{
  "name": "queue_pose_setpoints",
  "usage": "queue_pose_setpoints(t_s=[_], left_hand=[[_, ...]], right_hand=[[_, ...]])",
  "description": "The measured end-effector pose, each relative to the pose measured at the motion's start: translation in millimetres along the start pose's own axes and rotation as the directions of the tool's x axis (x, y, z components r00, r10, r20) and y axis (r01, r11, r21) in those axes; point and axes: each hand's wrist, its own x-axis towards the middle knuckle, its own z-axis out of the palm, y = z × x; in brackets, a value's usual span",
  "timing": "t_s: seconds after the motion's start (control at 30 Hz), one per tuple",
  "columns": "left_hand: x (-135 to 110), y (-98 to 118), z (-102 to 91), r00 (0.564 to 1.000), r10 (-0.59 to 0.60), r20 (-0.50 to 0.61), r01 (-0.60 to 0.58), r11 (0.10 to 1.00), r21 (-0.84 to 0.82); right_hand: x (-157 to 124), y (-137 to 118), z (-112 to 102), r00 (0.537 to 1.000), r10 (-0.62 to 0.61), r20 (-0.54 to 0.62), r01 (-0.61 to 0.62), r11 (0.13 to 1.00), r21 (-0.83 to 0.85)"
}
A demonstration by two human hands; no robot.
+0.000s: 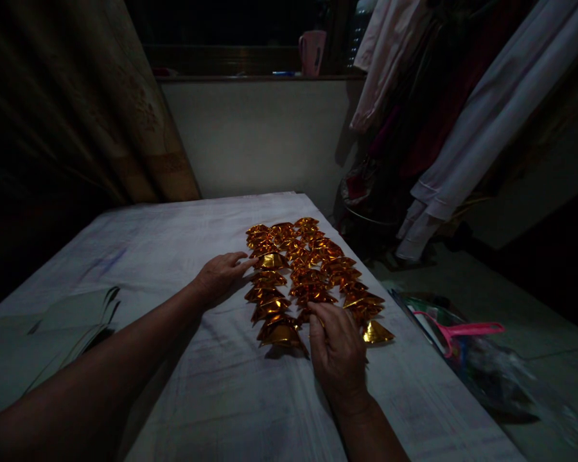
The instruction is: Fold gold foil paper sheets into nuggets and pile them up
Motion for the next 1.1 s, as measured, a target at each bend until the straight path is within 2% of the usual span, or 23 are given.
queue_pose_setpoints(t_s=[0.23,0.47,0.57,0.7,0.9,1.0,1.1], left_hand=[[-9.3,4.4,-5.7,1.0,0.002,-0.025,-0.003,0.999,-0.039],[-29.8,3.7,-8.4,0.995,0.05,0.089,-0.044,0.996,-0.071],[-32.5,6.9,-11.9,0.991,0.099,0.093,-0.091,0.992,-0.087],[-31.7,10.4,-13.6,0.987,0.159,0.038,-0.158,0.987,-0.026],[-32.2,8.9,-4.7,0.967,0.245,-0.065,-0.24,0.968,0.07],[-35.4,10.5,-1.8,0.957,0.222,-0.185,-0.203,0.973,0.113],[-43.8,14.9,-3.8,0.958,0.149,-0.246,-0.118,0.983,0.138]], right_hand=[[-1.0,0.8,0.4,1.0,0.012,0.002,-0.012,1.0,-0.007],[-2.9,2.0,1.7,1.0,0.001,0.003,-0.001,1.0,0.003],[-3.7,2.1,2.2,1.0,0.01,0.014,-0.01,1.0,0.013],[-4.2,1.4,3.2,1.0,0.006,0.029,-0.007,1.0,0.015],[-3.9,-0.7,4.4,0.999,-0.027,0.039,0.027,1.0,0.005],[-2.3,-2.9,4.0,0.998,-0.053,0.035,0.053,0.999,0.003],[-0.6,-6.3,3.9,0.995,-0.091,0.03,0.091,0.996,0.014]])
